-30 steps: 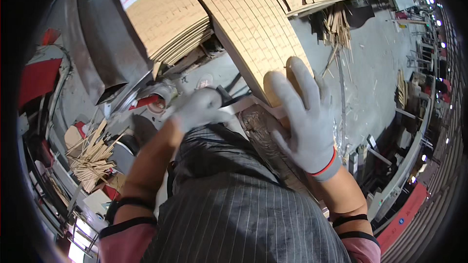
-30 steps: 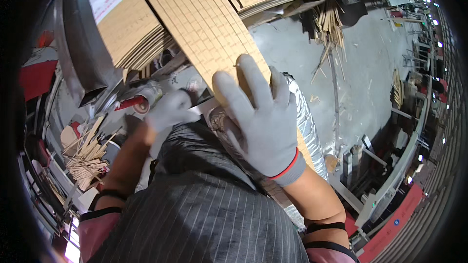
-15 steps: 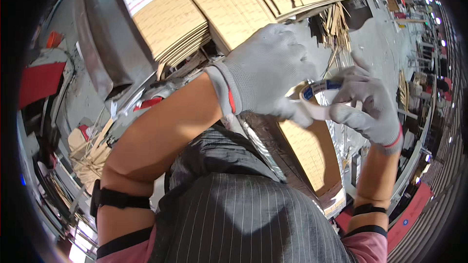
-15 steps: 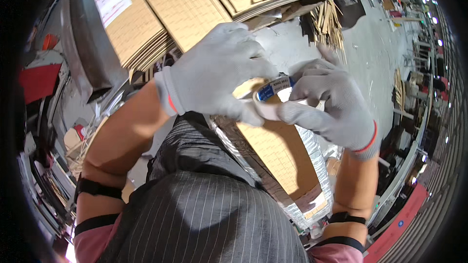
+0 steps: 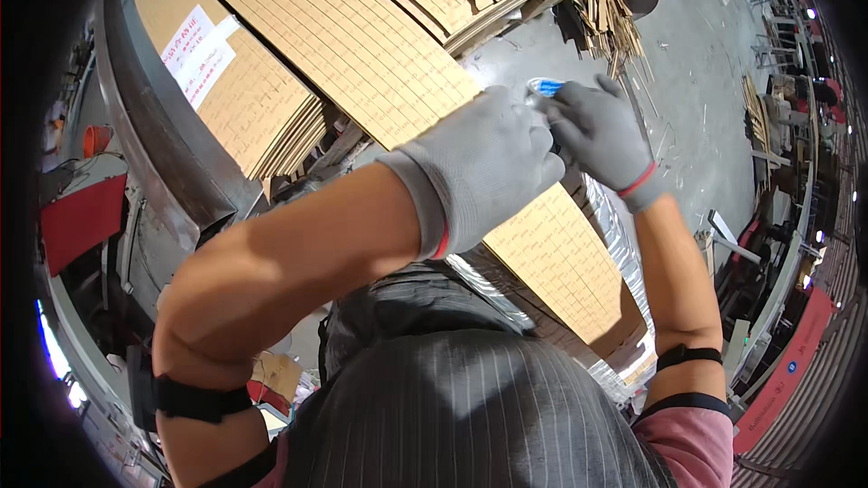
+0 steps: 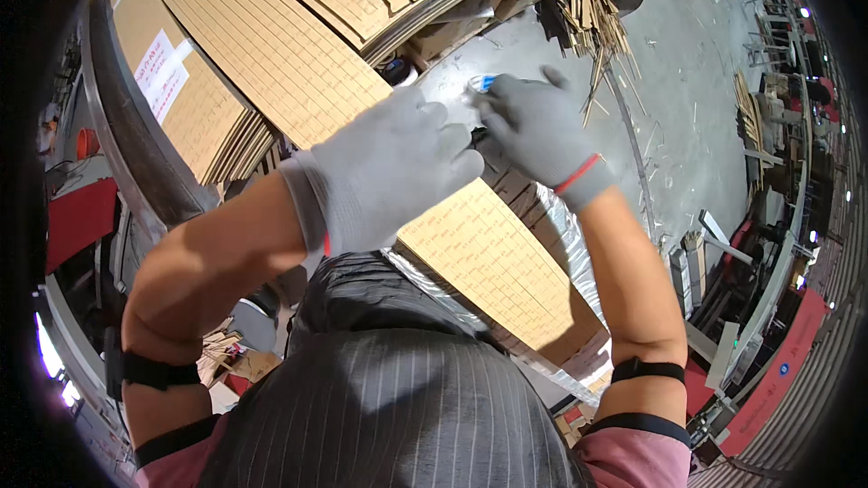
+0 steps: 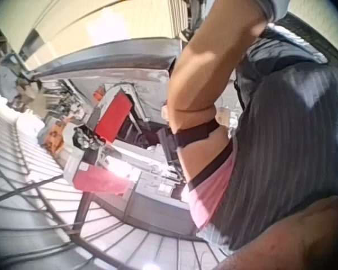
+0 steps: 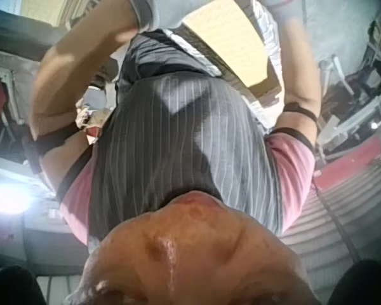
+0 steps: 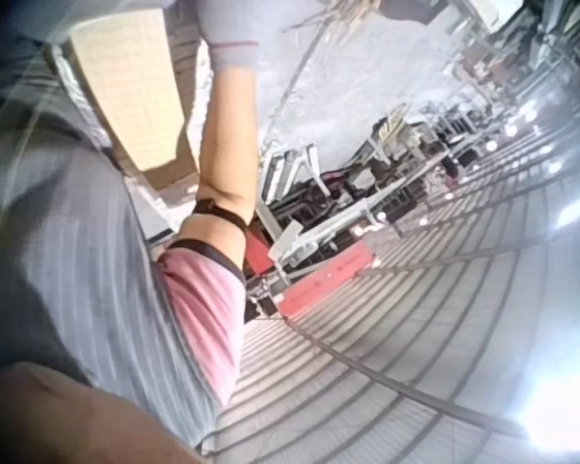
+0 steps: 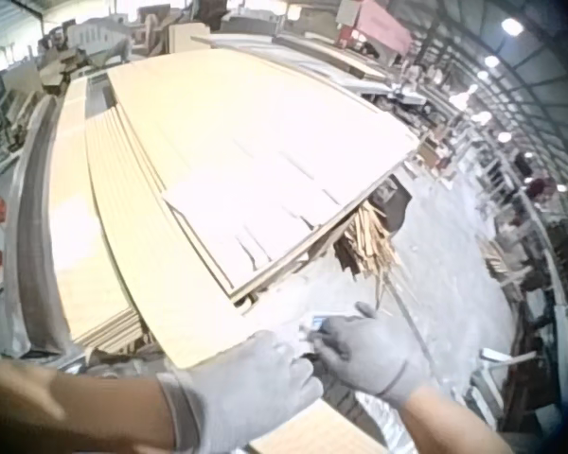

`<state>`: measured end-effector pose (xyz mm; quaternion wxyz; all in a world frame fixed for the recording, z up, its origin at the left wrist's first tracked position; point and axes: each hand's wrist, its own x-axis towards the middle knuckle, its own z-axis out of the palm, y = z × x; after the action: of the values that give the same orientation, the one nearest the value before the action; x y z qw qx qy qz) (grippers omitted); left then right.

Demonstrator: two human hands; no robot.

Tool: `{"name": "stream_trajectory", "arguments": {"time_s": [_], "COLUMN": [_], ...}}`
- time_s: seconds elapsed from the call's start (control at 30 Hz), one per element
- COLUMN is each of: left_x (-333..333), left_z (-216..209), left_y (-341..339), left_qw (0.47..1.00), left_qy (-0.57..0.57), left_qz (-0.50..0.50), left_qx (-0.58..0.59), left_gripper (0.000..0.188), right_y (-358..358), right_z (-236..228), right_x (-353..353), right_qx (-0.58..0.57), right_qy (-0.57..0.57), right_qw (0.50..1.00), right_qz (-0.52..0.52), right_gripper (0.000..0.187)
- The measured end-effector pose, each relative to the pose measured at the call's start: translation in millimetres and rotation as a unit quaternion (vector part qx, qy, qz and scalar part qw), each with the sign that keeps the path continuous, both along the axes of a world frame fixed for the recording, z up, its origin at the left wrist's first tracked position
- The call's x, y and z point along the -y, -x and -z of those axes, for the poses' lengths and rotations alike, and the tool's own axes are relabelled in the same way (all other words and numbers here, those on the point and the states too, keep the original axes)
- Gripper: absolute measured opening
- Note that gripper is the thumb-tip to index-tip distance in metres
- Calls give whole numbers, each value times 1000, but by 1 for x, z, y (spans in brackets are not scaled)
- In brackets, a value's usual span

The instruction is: Applying tape and labels to bundles of building materials and moving them into a stack.

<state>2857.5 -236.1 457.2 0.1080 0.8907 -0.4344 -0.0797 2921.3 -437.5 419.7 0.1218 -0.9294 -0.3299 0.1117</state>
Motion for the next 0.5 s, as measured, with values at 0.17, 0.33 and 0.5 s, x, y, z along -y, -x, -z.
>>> {"name": "stream_trajectory", "arguments": {"time_s": [0.17, 0.33, 0.5], "left_x": [77, 7, -53], "left_z": [9, -14, -45], "left_y": [62, 70, 136], "left_qw": [979, 854, 880], "left_qy": [205, 381, 403], "left_qz": [13, -336, -216], "left_qx": [-2, -111, -128], "left_gripper": [21, 34, 12], "right_y": [14, 44, 70], "right_z": [-40, -98, -159], "right_x": [15, 12, -27], "right_qx": [-69, -43, -194], "right_qy": [-121, -158, -146], "right_qw": [989, 983, 918], "right_qz": [44, -82, -314], "right_gripper": [23, 14, 4]}}
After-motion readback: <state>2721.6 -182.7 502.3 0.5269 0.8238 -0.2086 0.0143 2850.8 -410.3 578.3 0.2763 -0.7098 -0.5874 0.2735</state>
